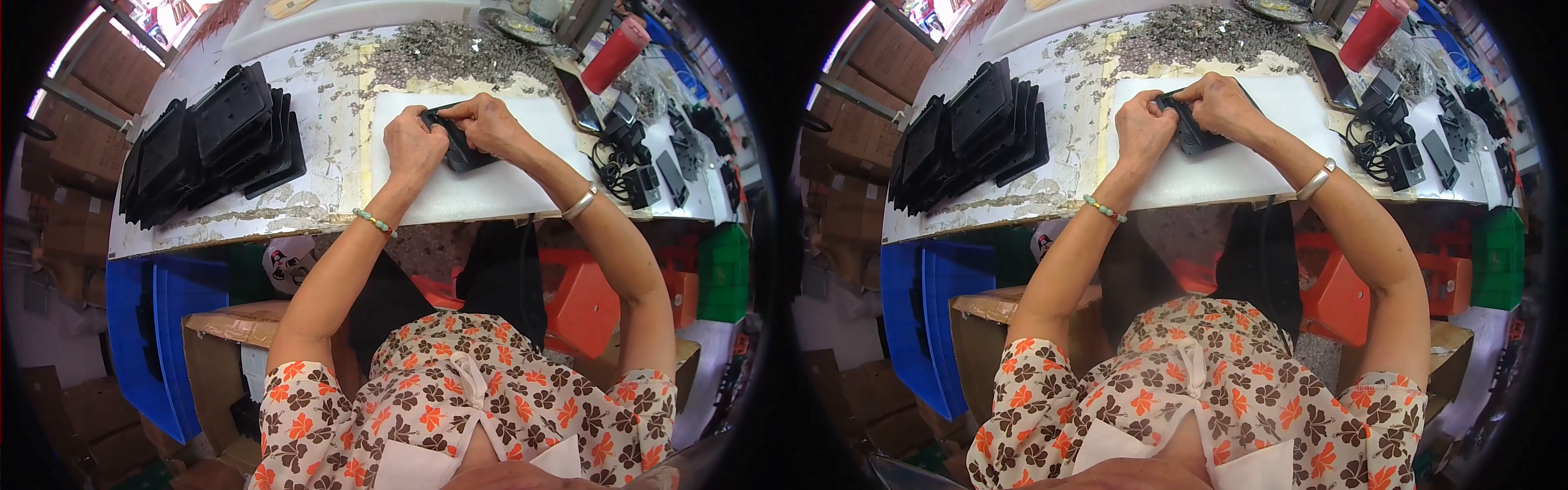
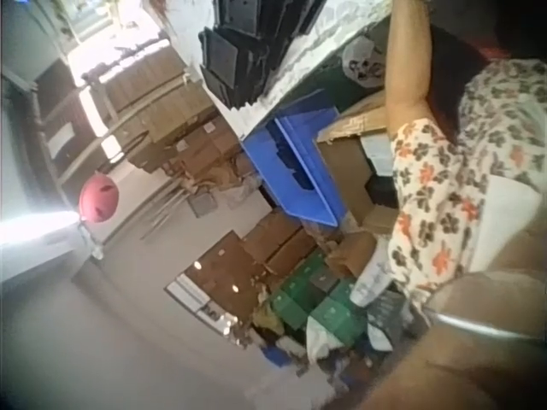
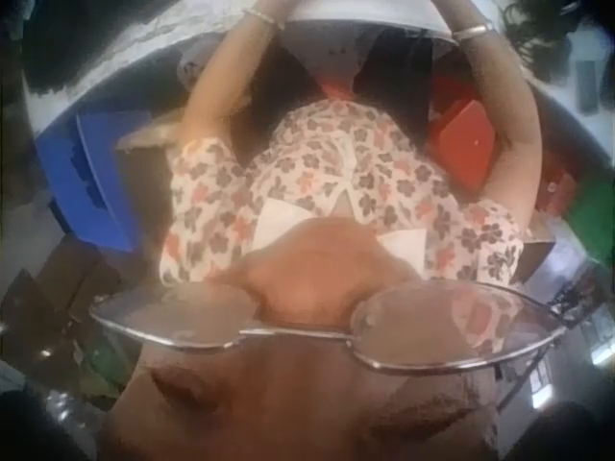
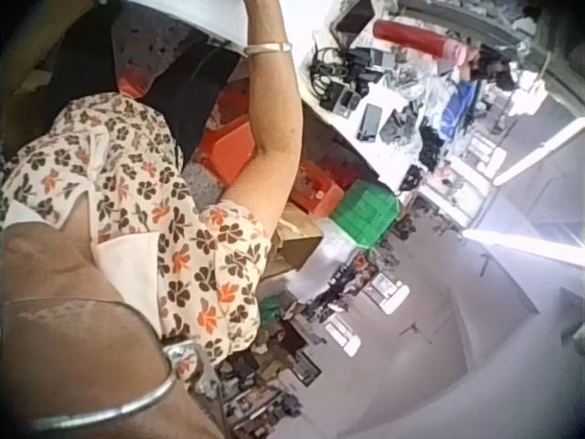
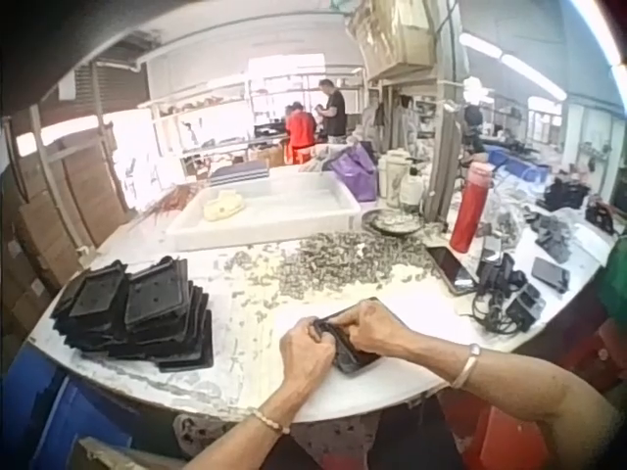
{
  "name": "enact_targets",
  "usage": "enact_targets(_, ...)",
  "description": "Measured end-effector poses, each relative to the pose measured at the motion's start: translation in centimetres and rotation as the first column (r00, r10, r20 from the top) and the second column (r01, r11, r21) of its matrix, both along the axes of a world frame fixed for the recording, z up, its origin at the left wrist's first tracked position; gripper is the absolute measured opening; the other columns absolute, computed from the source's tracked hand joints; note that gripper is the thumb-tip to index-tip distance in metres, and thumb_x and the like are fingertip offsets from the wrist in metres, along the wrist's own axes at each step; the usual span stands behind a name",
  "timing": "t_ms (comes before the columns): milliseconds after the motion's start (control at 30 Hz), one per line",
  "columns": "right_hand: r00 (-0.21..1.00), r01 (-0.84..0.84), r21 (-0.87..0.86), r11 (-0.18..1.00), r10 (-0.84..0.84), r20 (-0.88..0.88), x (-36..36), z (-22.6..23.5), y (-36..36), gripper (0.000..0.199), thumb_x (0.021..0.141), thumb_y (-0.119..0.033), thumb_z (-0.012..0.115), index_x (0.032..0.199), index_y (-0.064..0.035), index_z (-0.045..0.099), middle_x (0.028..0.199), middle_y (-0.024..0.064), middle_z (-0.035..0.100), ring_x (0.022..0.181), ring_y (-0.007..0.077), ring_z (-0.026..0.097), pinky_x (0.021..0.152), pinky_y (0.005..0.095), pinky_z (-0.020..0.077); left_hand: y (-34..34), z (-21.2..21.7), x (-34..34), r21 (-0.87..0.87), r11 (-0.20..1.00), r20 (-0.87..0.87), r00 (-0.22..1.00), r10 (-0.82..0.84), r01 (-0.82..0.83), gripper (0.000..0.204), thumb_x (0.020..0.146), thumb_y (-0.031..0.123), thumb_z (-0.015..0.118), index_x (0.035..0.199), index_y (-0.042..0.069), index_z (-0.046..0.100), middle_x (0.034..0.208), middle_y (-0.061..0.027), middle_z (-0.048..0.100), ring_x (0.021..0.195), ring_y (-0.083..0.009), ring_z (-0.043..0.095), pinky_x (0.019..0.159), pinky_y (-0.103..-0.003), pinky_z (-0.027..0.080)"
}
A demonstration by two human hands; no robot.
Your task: The person assembles small internal components and springs into a plastic electronic housing at a workshop bench, using a pointed tool to manipulate the parts.
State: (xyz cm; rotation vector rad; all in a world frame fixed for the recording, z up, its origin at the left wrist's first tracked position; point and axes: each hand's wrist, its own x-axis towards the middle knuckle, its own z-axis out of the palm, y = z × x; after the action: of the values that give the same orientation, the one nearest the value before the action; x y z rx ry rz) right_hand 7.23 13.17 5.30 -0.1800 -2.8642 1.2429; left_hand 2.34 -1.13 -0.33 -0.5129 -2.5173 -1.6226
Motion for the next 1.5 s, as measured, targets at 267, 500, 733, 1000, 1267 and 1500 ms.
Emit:
enact_targets(267,0.998,0.022,0.139,0.990,-0.013,-0.063,-0.5,-0.7,-0.6,0.038,0.078,-0.002,0.058,0.113,-0.0065,0.073,0.079,0.0189,0.072,0.076,0.0274,0.071,0.072,0.0366,0.0550,-0.1,-0.5,-0.1,-0.024,1.000,-0.058,0.998,-0.008,0.007,0.032,0.072,0.008,0.066,0.101,-0.004,0.071,0.059,-0.0076,0.063,0.054,-0.0173,0.061,0.058,-0.032,0.050)
enact_targets(500,0.978,0.033,0.365,0.930,0.045,-0.205,-1.9,-2.0,-1.3,0.033,0.077,0.000,0.058,0.106,-0.0030,0.074,0.085,0.0240,0.071,0.079,0.0318,0.071,0.074,0.0386,0.0539,-0.2,0.5,0.3,-0.012,1.000,-0.076,0.997,-0.006,0.005,0.020,0.071,0.009,0.064,0.086,-0.004,0.069,0.066,-0.0188,0.065,0.064,-0.0345,0.065,0.064,-0.042,0.052)
enact_targets(733,0.871,0.169,0.309,0.936,0.004,-0.490,-0.7,-0.4,4.3,0.030,0.085,-0.009,0.056,0.108,-0.0049,0.074,0.076,0.0204,0.068,0.066,0.0232,0.065,0.063,0.0354,0.0510,0.3,-1.0,-0.5,0.104,0.994,-0.006,0.999,0.041,-0.040,0.028,0.071,0.009,0.064,0.094,-0.003,0.071,0.060,-0.0106,0.062,0.055,-0.0206,0.060,0.059,-0.035,0.049)
enact_targets(1000,0.986,0.160,-0.385,0.909,-0.162,0.026,5.0,0.3,8.7,0.037,0.093,-0.036,0.064,0.105,-0.0008,0.068,0.068,0.0032,0.061,0.054,0.0082,0.051,0.044,0.0233,0.0351,-0.6,-0.5,-0.2,0.365,0.901,0.012,0.966,-0.258,0.236,0.038,0.083,-0.004,0.059,0.121,-0.003,0.059,0.080,0.0010,0.053,0.058,-0.0054,0.049,0.046,-0.021,0.042)
enact_targets(1267,0.630,0.089,0.300,0.950,0.180,-0.756,8.0,7.2,1.2,0.022,0.078,-0.004,0.066,0.100,-0.0028,0.065,0.092,0.0132,0.066,0.067,0.0277,0.068,0.060,0.0364,0.0546,-0.3,2.2,1.6,0.527,0.809,0.114,0.921,-0.372,0.261,0.035,0.094,0.004,0.060,0.128,-0.002,0.055,0.090,-0.0061,0.062,0.072,-0.0131,0.065,0.051,-0.022,0.051)
enact_targets(1500,0.881,-0.105,0.653,0.750,0.375,-0.289,7.6,0.3,-3.6,0.017,0.084,-0.014,0.066,0.092,0.0001,0.060,0.090,0.0164,0.059,0.069,0.0306,0.068,0.057,0.0378,0.0545,-2.6,3.0,-0.4,0.556,0.831,0.439,0.853,-0.284,-0.010,0.032,0.087,-0.002,0.055,0.117,-0.009,0.060,0.089,-0.0145,0.067,0.071,-0.0191,0.068,0.062,-0.026,0.057)
